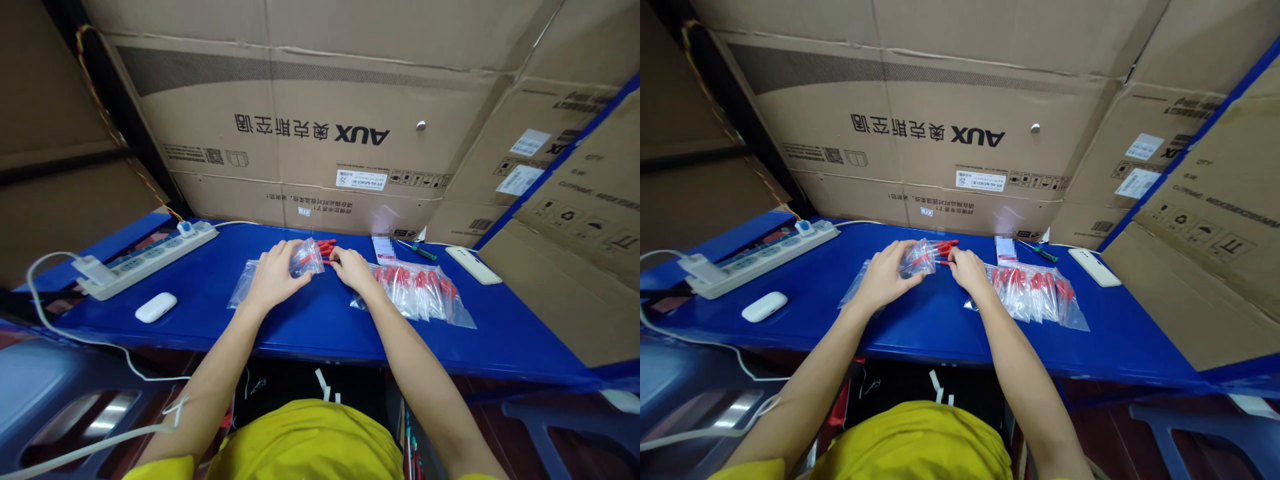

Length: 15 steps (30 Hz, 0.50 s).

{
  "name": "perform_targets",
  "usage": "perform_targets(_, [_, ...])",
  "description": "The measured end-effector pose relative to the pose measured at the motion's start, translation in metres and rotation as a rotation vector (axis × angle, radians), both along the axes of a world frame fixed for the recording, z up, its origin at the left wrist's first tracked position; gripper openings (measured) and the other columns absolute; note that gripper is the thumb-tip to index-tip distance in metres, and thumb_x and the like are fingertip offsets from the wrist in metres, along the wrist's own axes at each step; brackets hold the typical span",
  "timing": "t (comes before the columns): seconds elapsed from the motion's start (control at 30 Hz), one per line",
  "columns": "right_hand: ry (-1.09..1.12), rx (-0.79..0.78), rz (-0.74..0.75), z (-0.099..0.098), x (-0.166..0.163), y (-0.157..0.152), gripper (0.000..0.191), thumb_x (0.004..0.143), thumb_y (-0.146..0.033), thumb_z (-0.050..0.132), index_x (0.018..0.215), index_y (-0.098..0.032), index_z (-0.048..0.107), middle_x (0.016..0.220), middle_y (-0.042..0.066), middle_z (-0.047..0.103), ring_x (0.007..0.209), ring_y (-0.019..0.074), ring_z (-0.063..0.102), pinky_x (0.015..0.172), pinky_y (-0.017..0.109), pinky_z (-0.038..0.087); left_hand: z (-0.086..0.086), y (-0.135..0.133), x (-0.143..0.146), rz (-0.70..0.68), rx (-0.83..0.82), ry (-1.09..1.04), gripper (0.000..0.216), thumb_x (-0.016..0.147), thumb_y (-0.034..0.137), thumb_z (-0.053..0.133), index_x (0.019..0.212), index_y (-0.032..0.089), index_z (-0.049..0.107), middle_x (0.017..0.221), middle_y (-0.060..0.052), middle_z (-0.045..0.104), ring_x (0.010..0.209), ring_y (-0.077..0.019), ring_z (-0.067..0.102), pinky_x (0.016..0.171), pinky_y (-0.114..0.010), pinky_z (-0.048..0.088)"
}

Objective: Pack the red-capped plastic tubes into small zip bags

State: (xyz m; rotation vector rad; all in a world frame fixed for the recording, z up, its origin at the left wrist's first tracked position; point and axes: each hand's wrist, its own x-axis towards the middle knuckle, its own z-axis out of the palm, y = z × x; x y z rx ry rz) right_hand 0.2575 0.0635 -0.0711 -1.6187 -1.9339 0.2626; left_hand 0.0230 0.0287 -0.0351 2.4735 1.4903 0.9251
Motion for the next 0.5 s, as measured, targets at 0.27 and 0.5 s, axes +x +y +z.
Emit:
perform_targets(0.27, [0.578, 0.327, -0.062, 0.022, 0.019, 0.008, 0.021, 0.103, -0.036, 0.053, 0.111, -0.022, 0.067, 0.099, 0.005, 0.075, 0.08, 0.0186, 0.071, 0.072, 0.03, 0.057, -0.001, 0.001, -0.002, 0.096, -0.009, -0.059, 0.059, 0.09, 0.045, 0.077, 0.142, 0.027, 0.057, 0.136, -0.013, 0.071, 0.13, -0.0407, 0.066, 0.103, -0.053, 0.051])
perform_targets(0.5, [0.825, 0.369, -0.033, 0.03, 0.018, 0.002, 0.024, 0.095, -0.045, 0.061, 0.099, -0.023, 0.068, 0.087, 0.002, 0.067, 0.073, 0.0173, 0.061, 0.064, 0.029, 0.054, 0.0, 0.001, -0.003, 0.111, -0.022, -0.086, 0.06, 0.091, 0.047, 0.077, 0.143, 0.026, 0.056, 0.138, -0.013, 0.07, 0.131, -0.0409, 0.066, 0.104, -0.055, 0.05])
